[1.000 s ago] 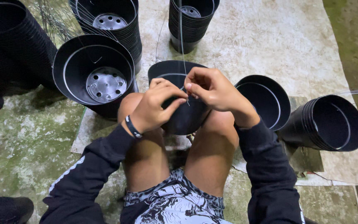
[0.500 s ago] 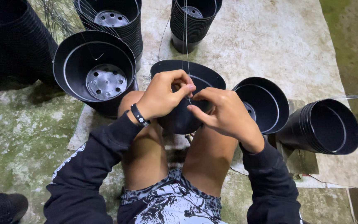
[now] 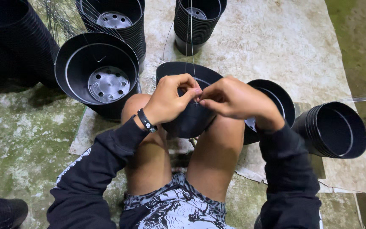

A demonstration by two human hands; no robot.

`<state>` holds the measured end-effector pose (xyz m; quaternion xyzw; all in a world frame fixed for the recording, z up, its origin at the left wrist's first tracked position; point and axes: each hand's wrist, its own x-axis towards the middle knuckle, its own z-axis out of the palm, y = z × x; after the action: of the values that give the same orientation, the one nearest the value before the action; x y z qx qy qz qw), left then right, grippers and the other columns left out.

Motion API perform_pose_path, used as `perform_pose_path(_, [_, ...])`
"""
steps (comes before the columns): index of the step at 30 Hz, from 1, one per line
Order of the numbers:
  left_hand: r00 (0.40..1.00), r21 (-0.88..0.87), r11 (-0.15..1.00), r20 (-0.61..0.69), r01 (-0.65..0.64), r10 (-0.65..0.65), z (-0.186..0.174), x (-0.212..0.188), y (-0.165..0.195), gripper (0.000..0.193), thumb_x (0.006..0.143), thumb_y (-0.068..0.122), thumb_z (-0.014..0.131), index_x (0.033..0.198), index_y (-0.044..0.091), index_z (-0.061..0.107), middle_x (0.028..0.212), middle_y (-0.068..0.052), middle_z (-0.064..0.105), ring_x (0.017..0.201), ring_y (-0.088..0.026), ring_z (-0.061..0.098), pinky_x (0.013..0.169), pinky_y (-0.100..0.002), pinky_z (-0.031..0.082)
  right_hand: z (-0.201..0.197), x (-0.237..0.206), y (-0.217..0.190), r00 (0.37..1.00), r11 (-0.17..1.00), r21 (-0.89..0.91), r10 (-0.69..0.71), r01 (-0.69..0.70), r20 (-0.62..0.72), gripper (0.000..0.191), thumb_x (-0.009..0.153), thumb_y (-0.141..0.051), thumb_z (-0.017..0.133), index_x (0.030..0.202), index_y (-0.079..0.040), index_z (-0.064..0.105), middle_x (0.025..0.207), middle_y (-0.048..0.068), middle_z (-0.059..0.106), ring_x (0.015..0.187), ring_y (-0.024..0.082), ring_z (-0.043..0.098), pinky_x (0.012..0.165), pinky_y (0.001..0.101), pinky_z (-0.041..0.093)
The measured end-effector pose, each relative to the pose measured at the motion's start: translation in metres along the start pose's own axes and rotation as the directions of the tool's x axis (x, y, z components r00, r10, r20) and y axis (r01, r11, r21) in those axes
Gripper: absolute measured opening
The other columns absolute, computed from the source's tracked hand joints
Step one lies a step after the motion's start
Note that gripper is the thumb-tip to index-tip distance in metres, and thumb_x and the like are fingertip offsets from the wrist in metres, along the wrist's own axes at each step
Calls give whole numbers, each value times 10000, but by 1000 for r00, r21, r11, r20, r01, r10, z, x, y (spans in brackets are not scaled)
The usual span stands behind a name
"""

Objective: The person sits on the floor and uses pliers to cut and bend metal wires, then inserts the wires into the holes of black plastic plant pots to create hanging loops. The person repeats this process for multiple pots.

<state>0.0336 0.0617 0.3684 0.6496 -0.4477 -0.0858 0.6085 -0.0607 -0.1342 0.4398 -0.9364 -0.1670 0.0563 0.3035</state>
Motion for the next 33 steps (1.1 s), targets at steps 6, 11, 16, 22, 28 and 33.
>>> perform_pose_path(6, [1000,22,1000,-18,-15,15,0,-1,-2,147,952,126,699,931,-19,700,850,-89,763,794,-133,742,719,-271,562,-15,38,43,891,941,273,60,-201,450,297,974,-247,729,952,47,766,689,44,614,612,77,496,550,289,445])
perform_pose_path(11, [1000,34,999,-6,-19,19,-2,-4,-5,138,948,126,704,941,-12,713,836,-87,757,767,-127,716,716,-274,555,-3,58,64,824,862,345,135,-371,550,210,890,-203,764,943,0,775,725,5,708,649,65,657,585,248,576])
perform_pose_path(16, [999,-21,999,24,-30,30,-3,-5,-8,136,958,118,701,935,-16,698,841,-78,748,788,-110,701,738,-271,563,11,67,77,806,815,391,149,-428,573,168,850,-142,801,923,5,770,726,35,722,587,103,671,544,260,570])
perform_pose_path(22, [999,-110,994,53,18,-12,-7,-6,-9,128,986,98,673,940,-20,689,857,-74,760,822,-103,726,770,-258,581,12,52,64,918,858,437,94,-271,385,144,864,-129,808,911,-11,739,757,30,710,636,88,647,569,248,538])
perform_pose_path(28, [1000,-122,993,-5,-3,2,-2,-6,-8,126,985,91,686,932,-23,678,858,-77,751,811,-112,737,750,-256,586,23,-7,11,990,953,292,108,-75,-95,164,946,-153,719,1015,-4,721,858,61,744,791,112,667,718,279,545])
perform_pose_path(33, [1000,-50,999,-24,-8,7,-2,-7,-7,125,965,91,704,922,-25,689,845,-81,753,791,-124,741,712,-258,569,68,-25,-31,827,994,-111,-73,13,-557,248,903,-137,765,1095,2,691,1026,144,740,942,280,723,802,361,562])
